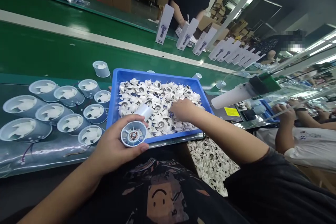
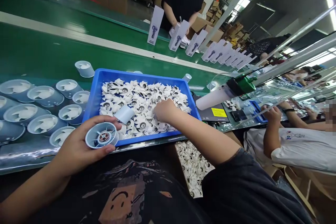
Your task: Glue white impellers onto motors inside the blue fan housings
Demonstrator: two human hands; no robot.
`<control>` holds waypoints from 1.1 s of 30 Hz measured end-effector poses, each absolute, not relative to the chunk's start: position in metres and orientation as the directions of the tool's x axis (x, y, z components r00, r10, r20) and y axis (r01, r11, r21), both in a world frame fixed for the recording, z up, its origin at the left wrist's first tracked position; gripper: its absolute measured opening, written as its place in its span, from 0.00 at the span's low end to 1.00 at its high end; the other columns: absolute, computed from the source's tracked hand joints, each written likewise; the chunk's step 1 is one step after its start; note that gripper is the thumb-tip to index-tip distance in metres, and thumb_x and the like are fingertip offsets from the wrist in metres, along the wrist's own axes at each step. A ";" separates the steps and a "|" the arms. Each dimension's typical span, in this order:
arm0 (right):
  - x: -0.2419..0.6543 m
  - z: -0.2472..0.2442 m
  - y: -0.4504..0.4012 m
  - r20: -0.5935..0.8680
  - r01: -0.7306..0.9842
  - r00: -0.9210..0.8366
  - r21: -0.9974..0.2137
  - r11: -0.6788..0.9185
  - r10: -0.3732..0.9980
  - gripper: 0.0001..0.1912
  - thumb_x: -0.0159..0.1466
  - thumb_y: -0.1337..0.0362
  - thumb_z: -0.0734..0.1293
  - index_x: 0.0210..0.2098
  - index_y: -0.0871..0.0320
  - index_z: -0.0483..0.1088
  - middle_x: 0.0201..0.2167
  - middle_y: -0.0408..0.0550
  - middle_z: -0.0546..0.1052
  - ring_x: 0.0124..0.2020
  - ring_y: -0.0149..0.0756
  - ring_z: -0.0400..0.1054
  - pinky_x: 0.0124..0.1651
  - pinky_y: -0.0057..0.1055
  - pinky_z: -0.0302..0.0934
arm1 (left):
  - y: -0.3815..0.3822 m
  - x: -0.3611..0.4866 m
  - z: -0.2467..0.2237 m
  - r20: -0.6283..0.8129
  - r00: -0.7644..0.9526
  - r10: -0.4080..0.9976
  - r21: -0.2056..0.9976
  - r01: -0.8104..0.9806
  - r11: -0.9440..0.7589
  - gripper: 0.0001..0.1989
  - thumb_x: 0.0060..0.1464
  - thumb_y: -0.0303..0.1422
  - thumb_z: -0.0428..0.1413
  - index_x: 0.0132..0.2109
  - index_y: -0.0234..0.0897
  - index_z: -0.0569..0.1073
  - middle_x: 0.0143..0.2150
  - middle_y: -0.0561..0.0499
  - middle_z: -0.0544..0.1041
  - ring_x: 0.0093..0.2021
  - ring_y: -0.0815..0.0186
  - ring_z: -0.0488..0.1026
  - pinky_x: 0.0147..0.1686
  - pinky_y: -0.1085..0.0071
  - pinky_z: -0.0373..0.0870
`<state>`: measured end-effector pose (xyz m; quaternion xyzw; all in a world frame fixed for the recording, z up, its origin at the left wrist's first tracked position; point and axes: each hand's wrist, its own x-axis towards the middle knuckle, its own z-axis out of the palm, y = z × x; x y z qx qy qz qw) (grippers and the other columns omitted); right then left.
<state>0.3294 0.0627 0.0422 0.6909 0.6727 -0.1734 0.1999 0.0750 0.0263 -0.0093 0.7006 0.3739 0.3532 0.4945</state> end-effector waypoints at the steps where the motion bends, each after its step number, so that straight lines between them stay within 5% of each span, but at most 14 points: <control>1: 0.331 0.047 0.060 -0.480 0.998 0.000 -0.061 -0.033 0.877 0.10 0.67 0.66 0.68 0.47 0.63 0.72 0.53 0.55 0.72 0.58 0.47 0.65 0.62 0.55 0.58 | 0.024 0.072 -0.010 0.119 0.462 0.879 0.958 0.179 -0.224 0.27 0.46 0.47 0.65 0.51 0.43 0.70 0.45 0.45 0.80 0.47 0.51 0.78 0.50 0.57 0.73; 6: 0.324 0.057 0.025 -0.349 0.692 -0.234 -0.715 -0.096 0.907 0.12 0.70 0.64 0.59 0.52 0.59 0.63 0.50 0.57 0.73 0.48 0.38 0.71 0.55 0.44 0.67 | 0.015 0.065 -0.010 0.071 0.470 0.880 0.959 0.209 -0.189 0.31 0.50 0.41 0.62 0.59 0.46 0.64 0.55 0.45 0.76 0.50 0.54 0.78 0.46 0.62 0.76; 10: 0.303 0.040 0.000 -0.277 0.226 -0.352 -0.952 -0.206 0.894 0.23 0.66 0.46 0.61 0.52 0.54 0.60 0.46 0.52 0.73 0.42 0.35 0.73 0.48 0.39 0.72 | 0.016 0.068 -0.004 0.082 0.540 0.838 0.954 0.199 -0.222 0.29 0.49 0.42 0.65 0.58 0.45 0.70 0.53 0.47 0.79 0.50 0.53 0.78 0.51 0.60 0.75; 13: 0.292 0.031 -0.008 -0.250 -0.001 -0.381 -0.963 -0.270 0.890 0.28 0.59 0.41 0.69 0.48 0.53 0.63 0.36 0.45 0.73 0.35 0.32 0.72 0.45 0.36 0.72 | 0.017 0.069 0.000 0.148 0.512 0.846 0.919 0.245 -0.309 0.30 0.46 0.45 0.67 0.56 0.44 0.73 0.54 0.47 0.79 0.53 0.51 0.76 0.55 0.58 0.73; 17: 0.285 0.036 -0.014 -0.194 -0.112 -0.370 -0.961 -0.251 0.908 0.21 0.59 0.49 0.74 0.41 0.54 0.64 0.32 0.41 0.71 0.31 0.28 0.69 0.39 0.28 0.69 | 0.014 0.068 0.001 0.264 0.500 0.825 0.826 0.324 -0.461 0.29 0.48 0.44 0.66 0.57 0.43 0.74 0.54 0.47 0.79 0.54 0.52 0.76 0.54 0.60 0.74; 20: 0.277 0.050 -0.019 0.017 0.233 -0.325 -0.967 0.098 0.946 0.11 0.62 0.63 0.73 0.42 0.55 0.70 0.37 0.44 0.72 0.37 0.31 0.68 0.42 0.30 0.66 | 0.009 0.068 0.000 0.351 0.518 0.780 0.736 0.363 -0.572 0.28 0.52 0.42 0.65 0.58 0.40 0.72 0.55 0.46 0.79 0.54 0.54 0.76 0.55 0.62 0.74; 23: 0.264 0.058 -0.018 0.239 0.596 -0.396 -0.667 0.446 0.887 0.06 0.61 0.69 0.73 0.39 0.58 0.75 0.36 0.47 0.70 0.39 0.34 0.66 0.43 0.33 0.63 | 0.002 0.070 0.001 0.463 0.506 0.728 0.623 0.399 -0.673 0.21 0.58 0.36 0.59 0.58 0.38 0.70 0.55 0.45 0.79 0.55 0.55 0.76 0.59 0.61 0.71; 27: 0.252 0.053 -0.011 0.331 0.607 -0.415 -0.593 0.529 0.847 0.07 0.58 0.66 0.76 0.37 0.59 0.79 0.33 0.46 0.69 0.36 0.34 0.66 0.41 0.34 0.65 | -0.005 0.071 0.007 0.573 0.413 0.708 0.518 0.487 -0.703 0.17 0.60 0.31 0.55 0.56 0.39 0.69 0.53 0.45 0.80 0.55 0.56 0.77 0.61 0.59 0.70; 31: 0.261 0.048 -0.009 0.336 0.548 -0.410 -0.652 0.524 0.848 0.11 0.63 0.60 0.73 0.45 0.55 0.79 0.55 0.57 0.71 0.54 0.45 0.69 0.54 0.44 0.67 | -0.002 0.066 0.010 0.592 0.425 0.684 0.474 0.503 -0.723 0.18 0.60 0.33 0.57 0.57 0.38 0.68 0.52 0.44 0.81 0.53 0.56 0.78 0.58 0.59 0.73; 33: 0.269 0.047 -0.012 0.341 0.493 -0.433 -0.685 0.537 0.834 0.10 0.66 0.57 0.69 0.41 0.55 0.80 0.58 0.56 0.70 0.56 0.44 0.69 0.55 0.43 0.67 | 0.003 0.062 0.010 0.549 0.452 0.703 0.483 0.514 -0.709 0.20 0.59 0.34 0.58 0.57 0.38 0.68 0.53 0.43 0.81 0.54 0.55 0.78 0.58 0.58 0.73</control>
